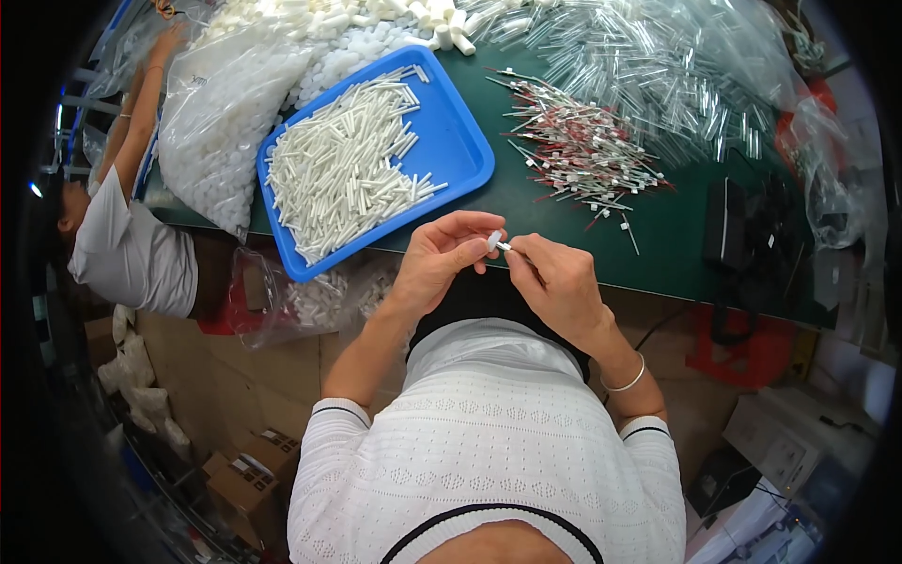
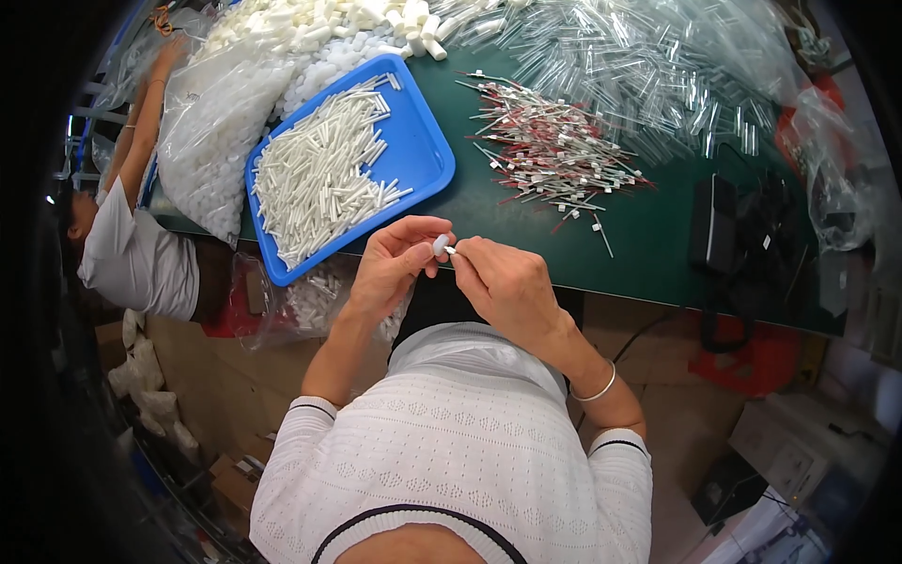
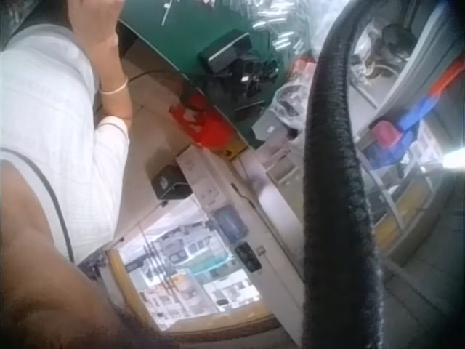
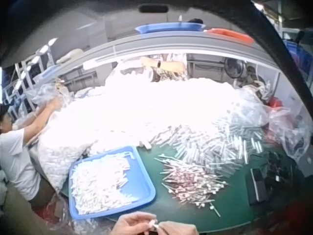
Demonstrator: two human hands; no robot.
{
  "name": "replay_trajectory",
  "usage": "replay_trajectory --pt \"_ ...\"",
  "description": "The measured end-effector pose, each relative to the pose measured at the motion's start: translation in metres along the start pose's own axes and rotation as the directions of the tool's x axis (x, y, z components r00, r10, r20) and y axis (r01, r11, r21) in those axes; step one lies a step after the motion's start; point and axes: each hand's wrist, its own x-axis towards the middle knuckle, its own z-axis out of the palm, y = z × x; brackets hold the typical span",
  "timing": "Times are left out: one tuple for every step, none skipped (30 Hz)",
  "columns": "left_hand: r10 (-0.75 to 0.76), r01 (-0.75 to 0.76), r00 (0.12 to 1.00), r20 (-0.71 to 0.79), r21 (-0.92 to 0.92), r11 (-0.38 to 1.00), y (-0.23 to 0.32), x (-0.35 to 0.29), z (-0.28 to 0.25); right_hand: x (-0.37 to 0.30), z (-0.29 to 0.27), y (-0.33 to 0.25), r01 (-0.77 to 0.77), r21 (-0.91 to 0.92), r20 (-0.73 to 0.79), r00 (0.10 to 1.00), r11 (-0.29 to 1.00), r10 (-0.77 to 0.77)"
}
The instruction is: Assembling small plastic components by inserting rods into caps at a factory workbench.
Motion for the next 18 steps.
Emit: replay_trajectory --pt "0.007 -0.008 1.000 -0.010 -0.066 0.998 -0.004 0.000 0.001 0.000 0.003 0.000 -0.005 0.011 -0.018 1.000 1.000 0.005" --pt "0.014 -0.017 1.000 -0.020 -0.131 0.991 -0.007 0.000 0.002 0.000 0.005 0.000 -0.009 0.022 -0.036 0.999 1.000 0.010" --pt "0.011 -0.018 0.999 -0.046 -0.153 0.988 -0.011 0.000 0.003 -0.001 0.006 0.002 -0.008 0.021 -0.036 0.999 1.000 0.009" --pt "0.012 -0.019 0.999 -0.047 -0.154 0.988 -0.016 0.000 0.004 -0.003 0.008 0.005 0.011 -0.002 -0.045 0.999 1.000 -0.011" --pt "0.051 -0.060 0.997 -0.054 -0.180 0.982 -0.020 0.000 0.006 -0.004 0.010 0.007 0.031 -0.025 -0.053 0.998 0.999 -0.033" --pt "0.090 -0.101 0.994 -0.061 -0.205 0.974 -0.024 -0.001 0.008 -0.005 0.011 0.008 0.032 -0.026 -0.052 0.998 0.999 -0.034" --pt "0.138 -0.151 0.987 -0.082 -0.189 0.970 -0.029 -0.002 0.010 -0.006 0.011 0.008 0.046 -0.046 -0.063 0.997 0.998 -0.049" --pt "0.141 -0.155 0.986 -0.085 -0.191 0.969 -0.032 -0.002 0.011 -0.007 0.012 0.008 0.059 -0.066 -0.073 0.995 0.996 -0.064" --pt "0.197 -0.207 0.978 -0.074 -0.164 0.965 -0.034 -0.001 0.012 -0.008 0.014 0.009 0.064 -0.066 -0.069 0.995 0.996 -0.068" --pt "0.253 -0.260 0.965 -0.063 -0.138 0.956 -0.036 -0.001 0.012 -0.010 0.017 0.010 0.041 -0.013 -0.089 0.995 0.999 -0.042" --pt "0.291 -0.293 0.956 -0.031 -0.111 0.950 -0.039 -0.001 0.012 -0.011 0.019 0.011 0.019 0.041 -0.107 0.994 0.999 -0.014" --pt "0.298 -0.301 0.954 -0.036 -0.114 0.947 -0.039 -0.001 0.013 -0.014 0.021 0.010 -0.058 0.178 -0.092 0.993 0.982 0.075" --pt "0.321 -0.322 0.947 -0.019 -0.103 0.941 -0.039 -0.002 0.014 -0.018 0.024 0.010 -0.054 0.178 -0.087 0.994 0.982 0.070" --pt "0.345 -0.344 0.939 -0.003 -0.091 0.935 -0.039 -0.002 0.014 -0.022 0.027 0.009 -0.196 0.347 -0.025 0.976 0.917 0.218" --pt "0.353 -0.352 0.936 -0.007 -0.091 0.932 -0.036 -0.002 0.014 -0.023 0.028 0.009 -0.332 0.493 0.063 0.935 0.804 0.348" --pt "0.367 -0.367 0.930 -0.022 -0.023 0.930 -0.031 -0.003 0.013 -0.019 0.029 0.010 -0.344 0.618 0.114 0.929 0.707 0.352" --pt "0.383 -0.381 0.923 -0.036 0.046 0.923 -0.026 -0.003 0.013 -0.014 0.028 0.013 -0.353 0.726 0.166 0.923 0.591 0.347" --pt "0.393 -0.388 0.919 -0.026 0.120 0.914 -0.021 -0.003 0.014 -0.011 0.017 0.024 -0.379 0.607 0.257 0.925 0.699 0.280"
